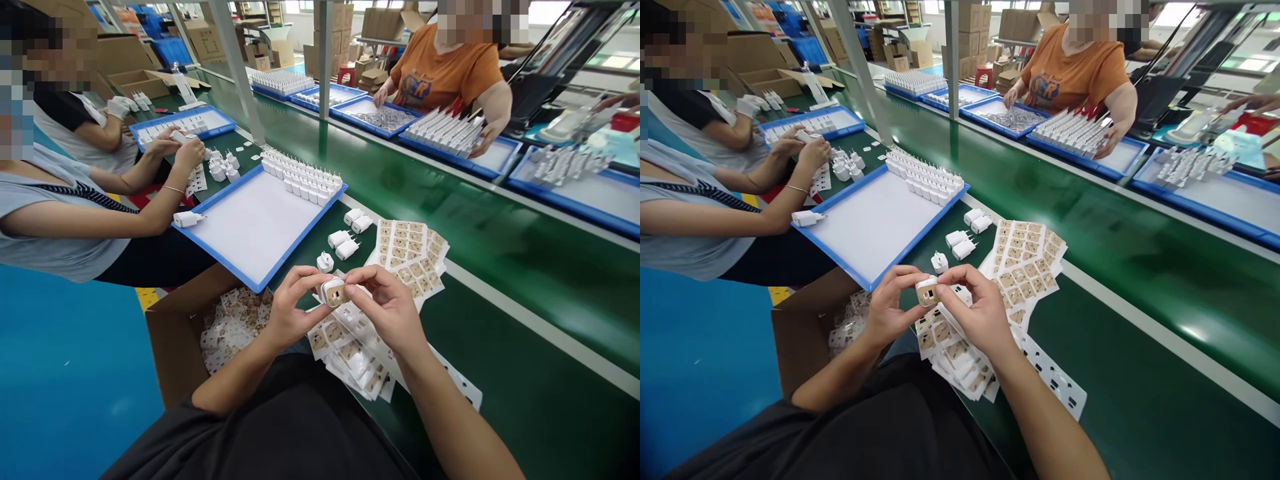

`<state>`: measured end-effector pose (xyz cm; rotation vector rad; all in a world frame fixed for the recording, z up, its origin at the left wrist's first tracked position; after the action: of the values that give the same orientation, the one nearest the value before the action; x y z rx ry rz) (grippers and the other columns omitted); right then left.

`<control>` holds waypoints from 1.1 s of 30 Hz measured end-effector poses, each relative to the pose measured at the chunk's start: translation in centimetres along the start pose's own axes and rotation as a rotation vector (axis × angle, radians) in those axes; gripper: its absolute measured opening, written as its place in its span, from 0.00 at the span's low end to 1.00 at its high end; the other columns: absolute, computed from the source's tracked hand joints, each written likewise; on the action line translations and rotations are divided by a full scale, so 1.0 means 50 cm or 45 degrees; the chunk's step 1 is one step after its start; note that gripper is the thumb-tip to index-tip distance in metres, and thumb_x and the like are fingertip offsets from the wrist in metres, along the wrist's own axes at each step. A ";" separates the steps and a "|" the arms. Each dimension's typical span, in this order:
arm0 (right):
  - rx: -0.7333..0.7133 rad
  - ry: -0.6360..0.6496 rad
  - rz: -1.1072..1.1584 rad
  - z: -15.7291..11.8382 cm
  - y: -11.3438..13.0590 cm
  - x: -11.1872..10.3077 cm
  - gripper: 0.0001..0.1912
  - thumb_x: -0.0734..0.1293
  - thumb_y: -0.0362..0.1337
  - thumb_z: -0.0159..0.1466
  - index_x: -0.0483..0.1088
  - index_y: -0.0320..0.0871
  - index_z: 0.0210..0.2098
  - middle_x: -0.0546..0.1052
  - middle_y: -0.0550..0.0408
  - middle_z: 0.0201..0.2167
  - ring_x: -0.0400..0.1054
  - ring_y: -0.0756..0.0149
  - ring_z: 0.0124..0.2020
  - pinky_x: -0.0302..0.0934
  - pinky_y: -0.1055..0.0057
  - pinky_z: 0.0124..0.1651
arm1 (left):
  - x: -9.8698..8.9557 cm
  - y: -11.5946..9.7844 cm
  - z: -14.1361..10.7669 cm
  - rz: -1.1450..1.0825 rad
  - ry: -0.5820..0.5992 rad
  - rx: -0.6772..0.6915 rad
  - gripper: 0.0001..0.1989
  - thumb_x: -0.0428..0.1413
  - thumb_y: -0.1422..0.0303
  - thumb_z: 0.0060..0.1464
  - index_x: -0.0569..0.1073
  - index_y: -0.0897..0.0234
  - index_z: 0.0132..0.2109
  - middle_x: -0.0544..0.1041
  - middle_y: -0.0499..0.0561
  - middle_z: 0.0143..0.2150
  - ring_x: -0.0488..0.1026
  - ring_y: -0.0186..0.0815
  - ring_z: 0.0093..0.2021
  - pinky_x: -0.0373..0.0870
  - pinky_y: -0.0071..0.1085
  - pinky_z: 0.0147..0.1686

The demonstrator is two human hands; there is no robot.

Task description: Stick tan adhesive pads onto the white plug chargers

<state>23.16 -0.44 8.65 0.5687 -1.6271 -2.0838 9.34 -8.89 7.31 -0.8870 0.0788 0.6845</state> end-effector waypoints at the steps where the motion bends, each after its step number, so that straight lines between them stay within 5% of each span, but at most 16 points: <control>1: 0.000 -0.001 -0.001 0.000 -0.001 0.000 0.02 0.70 0.37 0.65 0.74 0.47 0.37 0.78 0.55 0.36 0.74 0.62 0.40 0.69 0.64 0.45 | 0.000 -0.001 0.000 0.002 0.002 -0.003 0.20 0.66 0.70 0.53 0.75 0.56 0.53 0.75 0.53 0.46 0.75 0.39 0.45 0.76 0.35 0.42; 27: -0.333 -0.269 -0.526 -0.015 0.062 -0.007 0.03 0.70 0.37 0.66 0.71 0.49 0.39 0.73 0.53 0.35 0.70 0.61 0.38 0.70 0.62 0.40 | -0.010 -0.041 -0.005 0.190 -0.123 0.163 0.19 0.65 0.68 0.56 0.72 0.55 0.53 0.73 0.51 0.43 0.75 0.36 0.41 0.77 0.35 0.40; 33: -0.020 0.171 0.010 -0.001 0.002 0.037 0.14 0.70 0.39 0.65 0.71 0.51 0.50 0.73 0.50 0.51 0.70 0.59 0.53 0.71 0.63 0.51 | -0.020 -0.023 -0.007 0.122 -0.231 0.125 0.19 0.65 0.69 0.54 0.70 0.55 0.52 0.71 0.51 0.44 0.74 0.37 0.43 0.77 0.36 0.40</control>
<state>21.67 -1.54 8.66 0.6802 -1.5342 -2.0053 9.29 -10.16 8.20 -0.7275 -0.0072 0.8410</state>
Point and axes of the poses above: each hand's wrist, its own z-axis towards the middle knuckle, its own x-axis out of the palm, y = z × x, the point moved 9 cm from there along z, towards the middle knuckle
